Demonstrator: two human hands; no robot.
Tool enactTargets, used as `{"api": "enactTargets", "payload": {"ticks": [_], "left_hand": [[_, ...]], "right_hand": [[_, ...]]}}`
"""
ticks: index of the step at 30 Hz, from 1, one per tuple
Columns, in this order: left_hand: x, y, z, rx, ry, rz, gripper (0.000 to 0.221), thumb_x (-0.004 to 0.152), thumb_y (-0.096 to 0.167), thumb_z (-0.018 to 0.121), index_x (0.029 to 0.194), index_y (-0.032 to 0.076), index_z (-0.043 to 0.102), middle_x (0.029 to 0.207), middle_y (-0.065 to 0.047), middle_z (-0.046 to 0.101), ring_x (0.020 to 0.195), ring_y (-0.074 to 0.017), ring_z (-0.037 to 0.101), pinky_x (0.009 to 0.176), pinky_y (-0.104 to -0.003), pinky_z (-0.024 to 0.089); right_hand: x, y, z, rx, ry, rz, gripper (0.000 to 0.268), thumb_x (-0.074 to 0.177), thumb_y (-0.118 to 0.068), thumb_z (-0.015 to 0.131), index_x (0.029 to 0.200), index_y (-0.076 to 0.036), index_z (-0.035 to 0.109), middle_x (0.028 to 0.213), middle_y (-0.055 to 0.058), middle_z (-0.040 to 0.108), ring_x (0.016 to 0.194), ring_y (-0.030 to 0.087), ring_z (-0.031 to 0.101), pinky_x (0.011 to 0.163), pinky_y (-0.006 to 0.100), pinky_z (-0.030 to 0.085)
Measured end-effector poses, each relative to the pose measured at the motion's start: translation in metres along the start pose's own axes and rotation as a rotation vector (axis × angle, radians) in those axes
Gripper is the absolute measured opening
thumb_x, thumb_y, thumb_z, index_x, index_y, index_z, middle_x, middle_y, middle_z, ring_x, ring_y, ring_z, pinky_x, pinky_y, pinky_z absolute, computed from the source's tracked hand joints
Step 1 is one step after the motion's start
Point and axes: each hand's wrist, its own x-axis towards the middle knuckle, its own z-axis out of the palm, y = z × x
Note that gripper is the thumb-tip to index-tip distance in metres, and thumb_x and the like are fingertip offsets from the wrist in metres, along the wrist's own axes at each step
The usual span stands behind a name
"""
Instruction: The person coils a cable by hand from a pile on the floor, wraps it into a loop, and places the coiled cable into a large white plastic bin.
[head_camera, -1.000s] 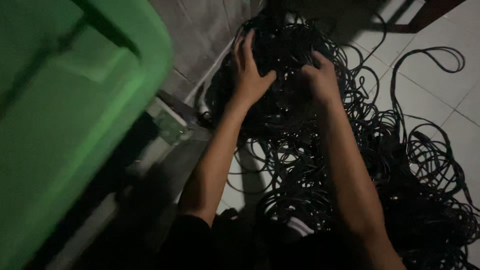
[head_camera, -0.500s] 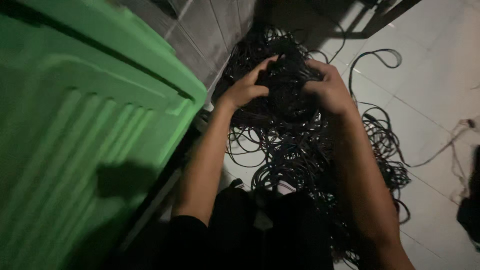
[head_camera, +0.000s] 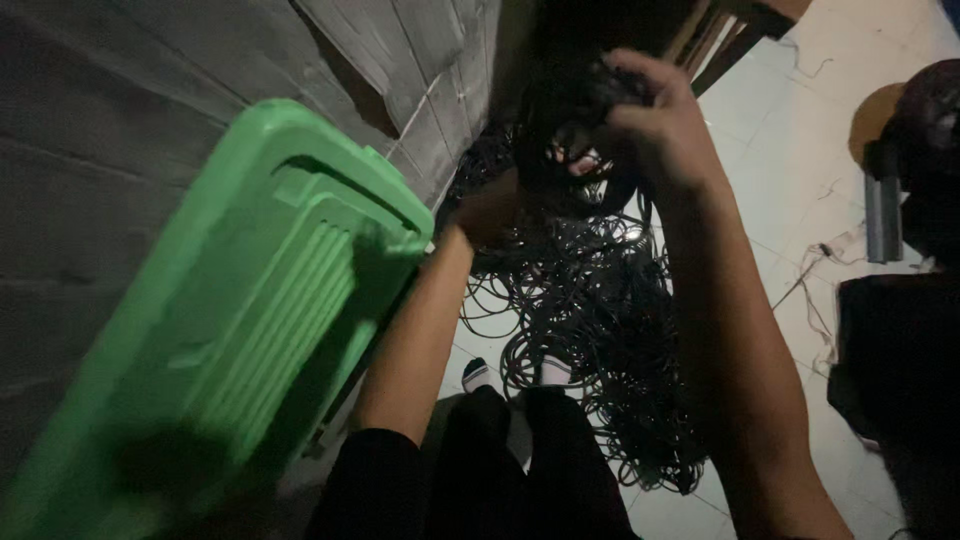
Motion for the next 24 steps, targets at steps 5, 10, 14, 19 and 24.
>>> {"api": "enactTargets", "payload": {"ticks": [5, 10, 14, 19, 24], "left_hand": [[-0.002, 0.043, -0.006, -1.030, 0.122, -0.745, 0.036, 0.101, 0.019, 0.062, 0.132, 0.002, 0.068, 0.118, -0.011, 0.071, 0.100, -0.0219, 0.066, 0.084, -0.037, 0.052], [-0.023, 0.066, 0.007, -1.303, 0.412, -0.704, 0.025, 0.091, 0.024, 0.070, 0.106, 0.005, 0.069, 0.096, -0.009, 0.072, 0.080, -0.0228, 0.071, 0.069, -0.037, 0.062], [-0.006, 0.101, -0.001, -1.436, 0.492, -0.683, 0.034, 0.085, 0.027, 0.069, 0.108, 0.002, 0.074, 0.095, -0.011, 0.075, 0.079, -0.0240, 0.073, 0.067, -0.035, 0.062], [0.026, 0.157, -0.003, -1.564, 0.373, -0.605, 0.036, 0.087, 0.029, 0.071, 0.111, 0.004, 0.069, 0.099, -0.010, 0.076, 0.089, -0.0235, 0.075, 0.082, -0.038, 0.064], [0.047, 0.183, 0.008, -1.428, 0.263, -0.514, 0.034, 0.090, 0.027, 0.076, 0.117, 0.007, 0.071, 0.104, -0.008, 0.075, 0.092, -0.0196, 0.073, 0.081, -0.035, 0.060]], "right_hand": [[-0.023, -0.051, 0.016, 0.156, 0.133, -0.047, 0.032, 0.087, -0.003, 0.058, 0.118, 0.000, 0.064, 0.101, 0.006, 0.063, 0.086, 0.013, 0.064, 0.072, 0.024, 0.053], [-0.061, -0.050, 0.034, 0.378, 0.342, 0.132, 0.032, 0.086, -0.004, 0.060, 0.119, -0.002, 0.060, 0.088, 0.006, 0.060, 0.069, 0.013, 0.054, 0.058, 0.026, 0.045], [-0.082, -0.030, 0.033, 0.353, 0.458, 0.266, 0.028, 0.093, -0.009, 0.059, 0.120, -0.006, 0.055, 0.099, 0.006, 0.065, 0.077, 0.014, 0.065, 0.060, 0.028, 0.054], [-0.093, 0.001, 0.033, 0.227, 0.592, 0.243, 0.033, 0.096, -0.012, 0.058, 0.129, -0.011, 0.055, 0.108, 0.008, 0.066, 0.084, 0.016, 0.066, 0.063, 0.030, 0.057], [-0.091, 0.023, 0.036, 0.158, 0.589, 0.218, 0.031, 0.102, -0.025, 0.049, 0.130, -0.012, 0.053, 0.112, 0.010, 0.063, 0.090, 0.022, 0.063, 0.070, 0.035, 0.053]]}}
